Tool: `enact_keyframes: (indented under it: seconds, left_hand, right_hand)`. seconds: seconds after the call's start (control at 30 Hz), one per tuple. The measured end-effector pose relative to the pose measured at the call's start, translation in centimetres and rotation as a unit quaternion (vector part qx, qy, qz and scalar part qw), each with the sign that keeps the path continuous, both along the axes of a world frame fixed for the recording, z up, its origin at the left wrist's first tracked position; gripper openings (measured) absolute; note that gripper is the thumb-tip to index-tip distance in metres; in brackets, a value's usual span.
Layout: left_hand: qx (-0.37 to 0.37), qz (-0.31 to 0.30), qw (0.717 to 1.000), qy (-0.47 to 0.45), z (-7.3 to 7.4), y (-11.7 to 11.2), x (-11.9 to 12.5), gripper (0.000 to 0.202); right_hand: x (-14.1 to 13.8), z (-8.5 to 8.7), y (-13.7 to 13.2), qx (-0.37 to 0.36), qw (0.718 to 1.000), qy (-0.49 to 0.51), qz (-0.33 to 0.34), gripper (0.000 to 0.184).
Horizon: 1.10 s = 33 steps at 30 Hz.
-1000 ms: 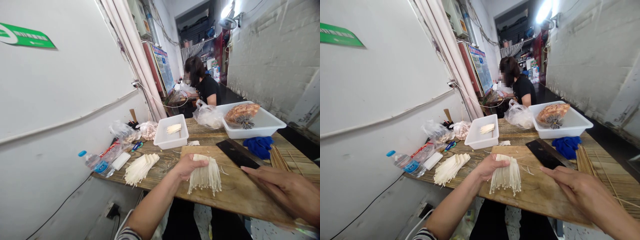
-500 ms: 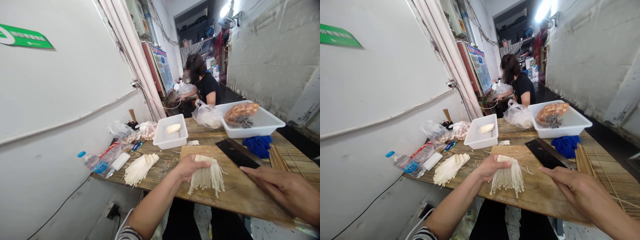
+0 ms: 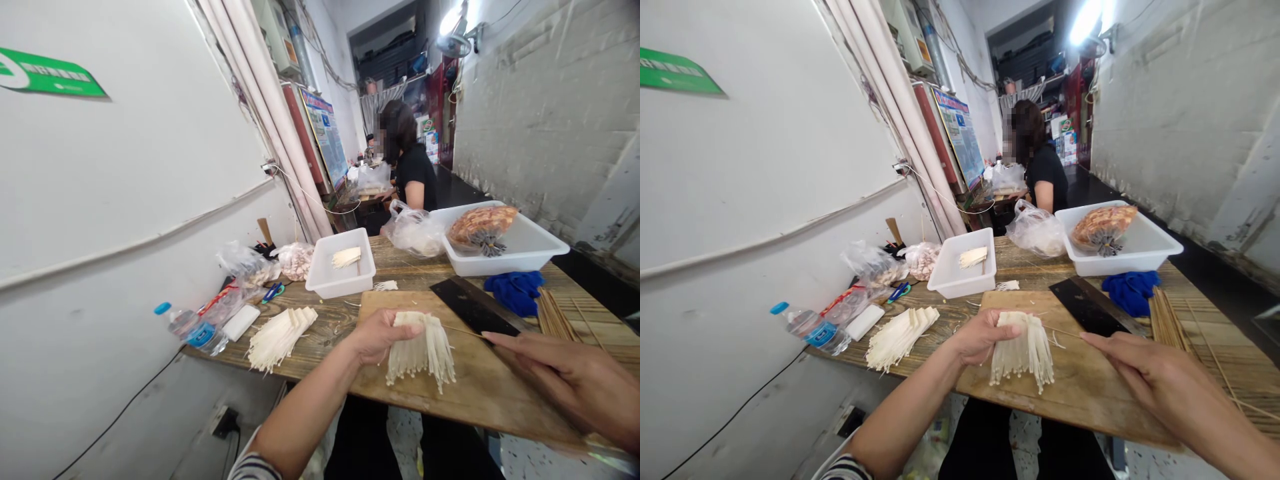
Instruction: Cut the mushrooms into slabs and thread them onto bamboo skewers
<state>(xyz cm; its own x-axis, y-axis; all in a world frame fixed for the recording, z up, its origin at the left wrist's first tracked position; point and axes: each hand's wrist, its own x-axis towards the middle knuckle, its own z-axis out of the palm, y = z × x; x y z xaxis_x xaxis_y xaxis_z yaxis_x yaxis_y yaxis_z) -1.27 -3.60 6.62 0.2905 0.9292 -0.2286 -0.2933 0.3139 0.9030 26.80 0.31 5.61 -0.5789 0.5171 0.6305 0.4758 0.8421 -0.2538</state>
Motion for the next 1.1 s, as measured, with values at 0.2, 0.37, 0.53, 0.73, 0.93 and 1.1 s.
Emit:
enact_keyframes:
  seconds: [0.2, 0.37, 0.53, 0.73, 0.93, 1.1]
  left_hand:
    - [-0.008, 0.012, 0.999, -0.029, -0.2, 0.1, 0.0, 0.055]
    - [-0.006, 0.026, 1.000, -0.011, -0.1, 0.1, 0.1, 0.046]
    - [-0.009, 0.032, 0.999, -0.015, -0.2, 0.3, 0.0, 0.049]
    - [-0.007, 0.030, 0.999, -0.024, -0.5, 0.3, -0.2, 0.049]
    - [-0.011, 0.031, 0.999, -0.022, -0.5, 0.3, -0.1, 0.051]
    - [-0.007, 0.035, 0.999, -0.023, -0.3, 0.3, -0.2, 0.048]
  right_hand:
    - [0.1, 0.2, 0.1, 0.041, 0.998, -0.010, 0.035, 0.032]
    - [0.7, -0.3, 0.4, 0.019, 0.999, -0.027, 0.035, 0.034]
    - [1.0, -0.6, 0.7, -0.006, 0.998, -0.047, 0.040, 0.037]
    - [1.3, -0.7, 0.9, -0.021, 0.997, -0.070, 0.039, 0.039]
    - [1.3, -0.7, 1.3, -0.010, 0.996, -0.070, 0.045, 0.039]
    - [1.4, -1.1, 1.6, -0.025, 0.996, -0.073, 0.047, 0.039]
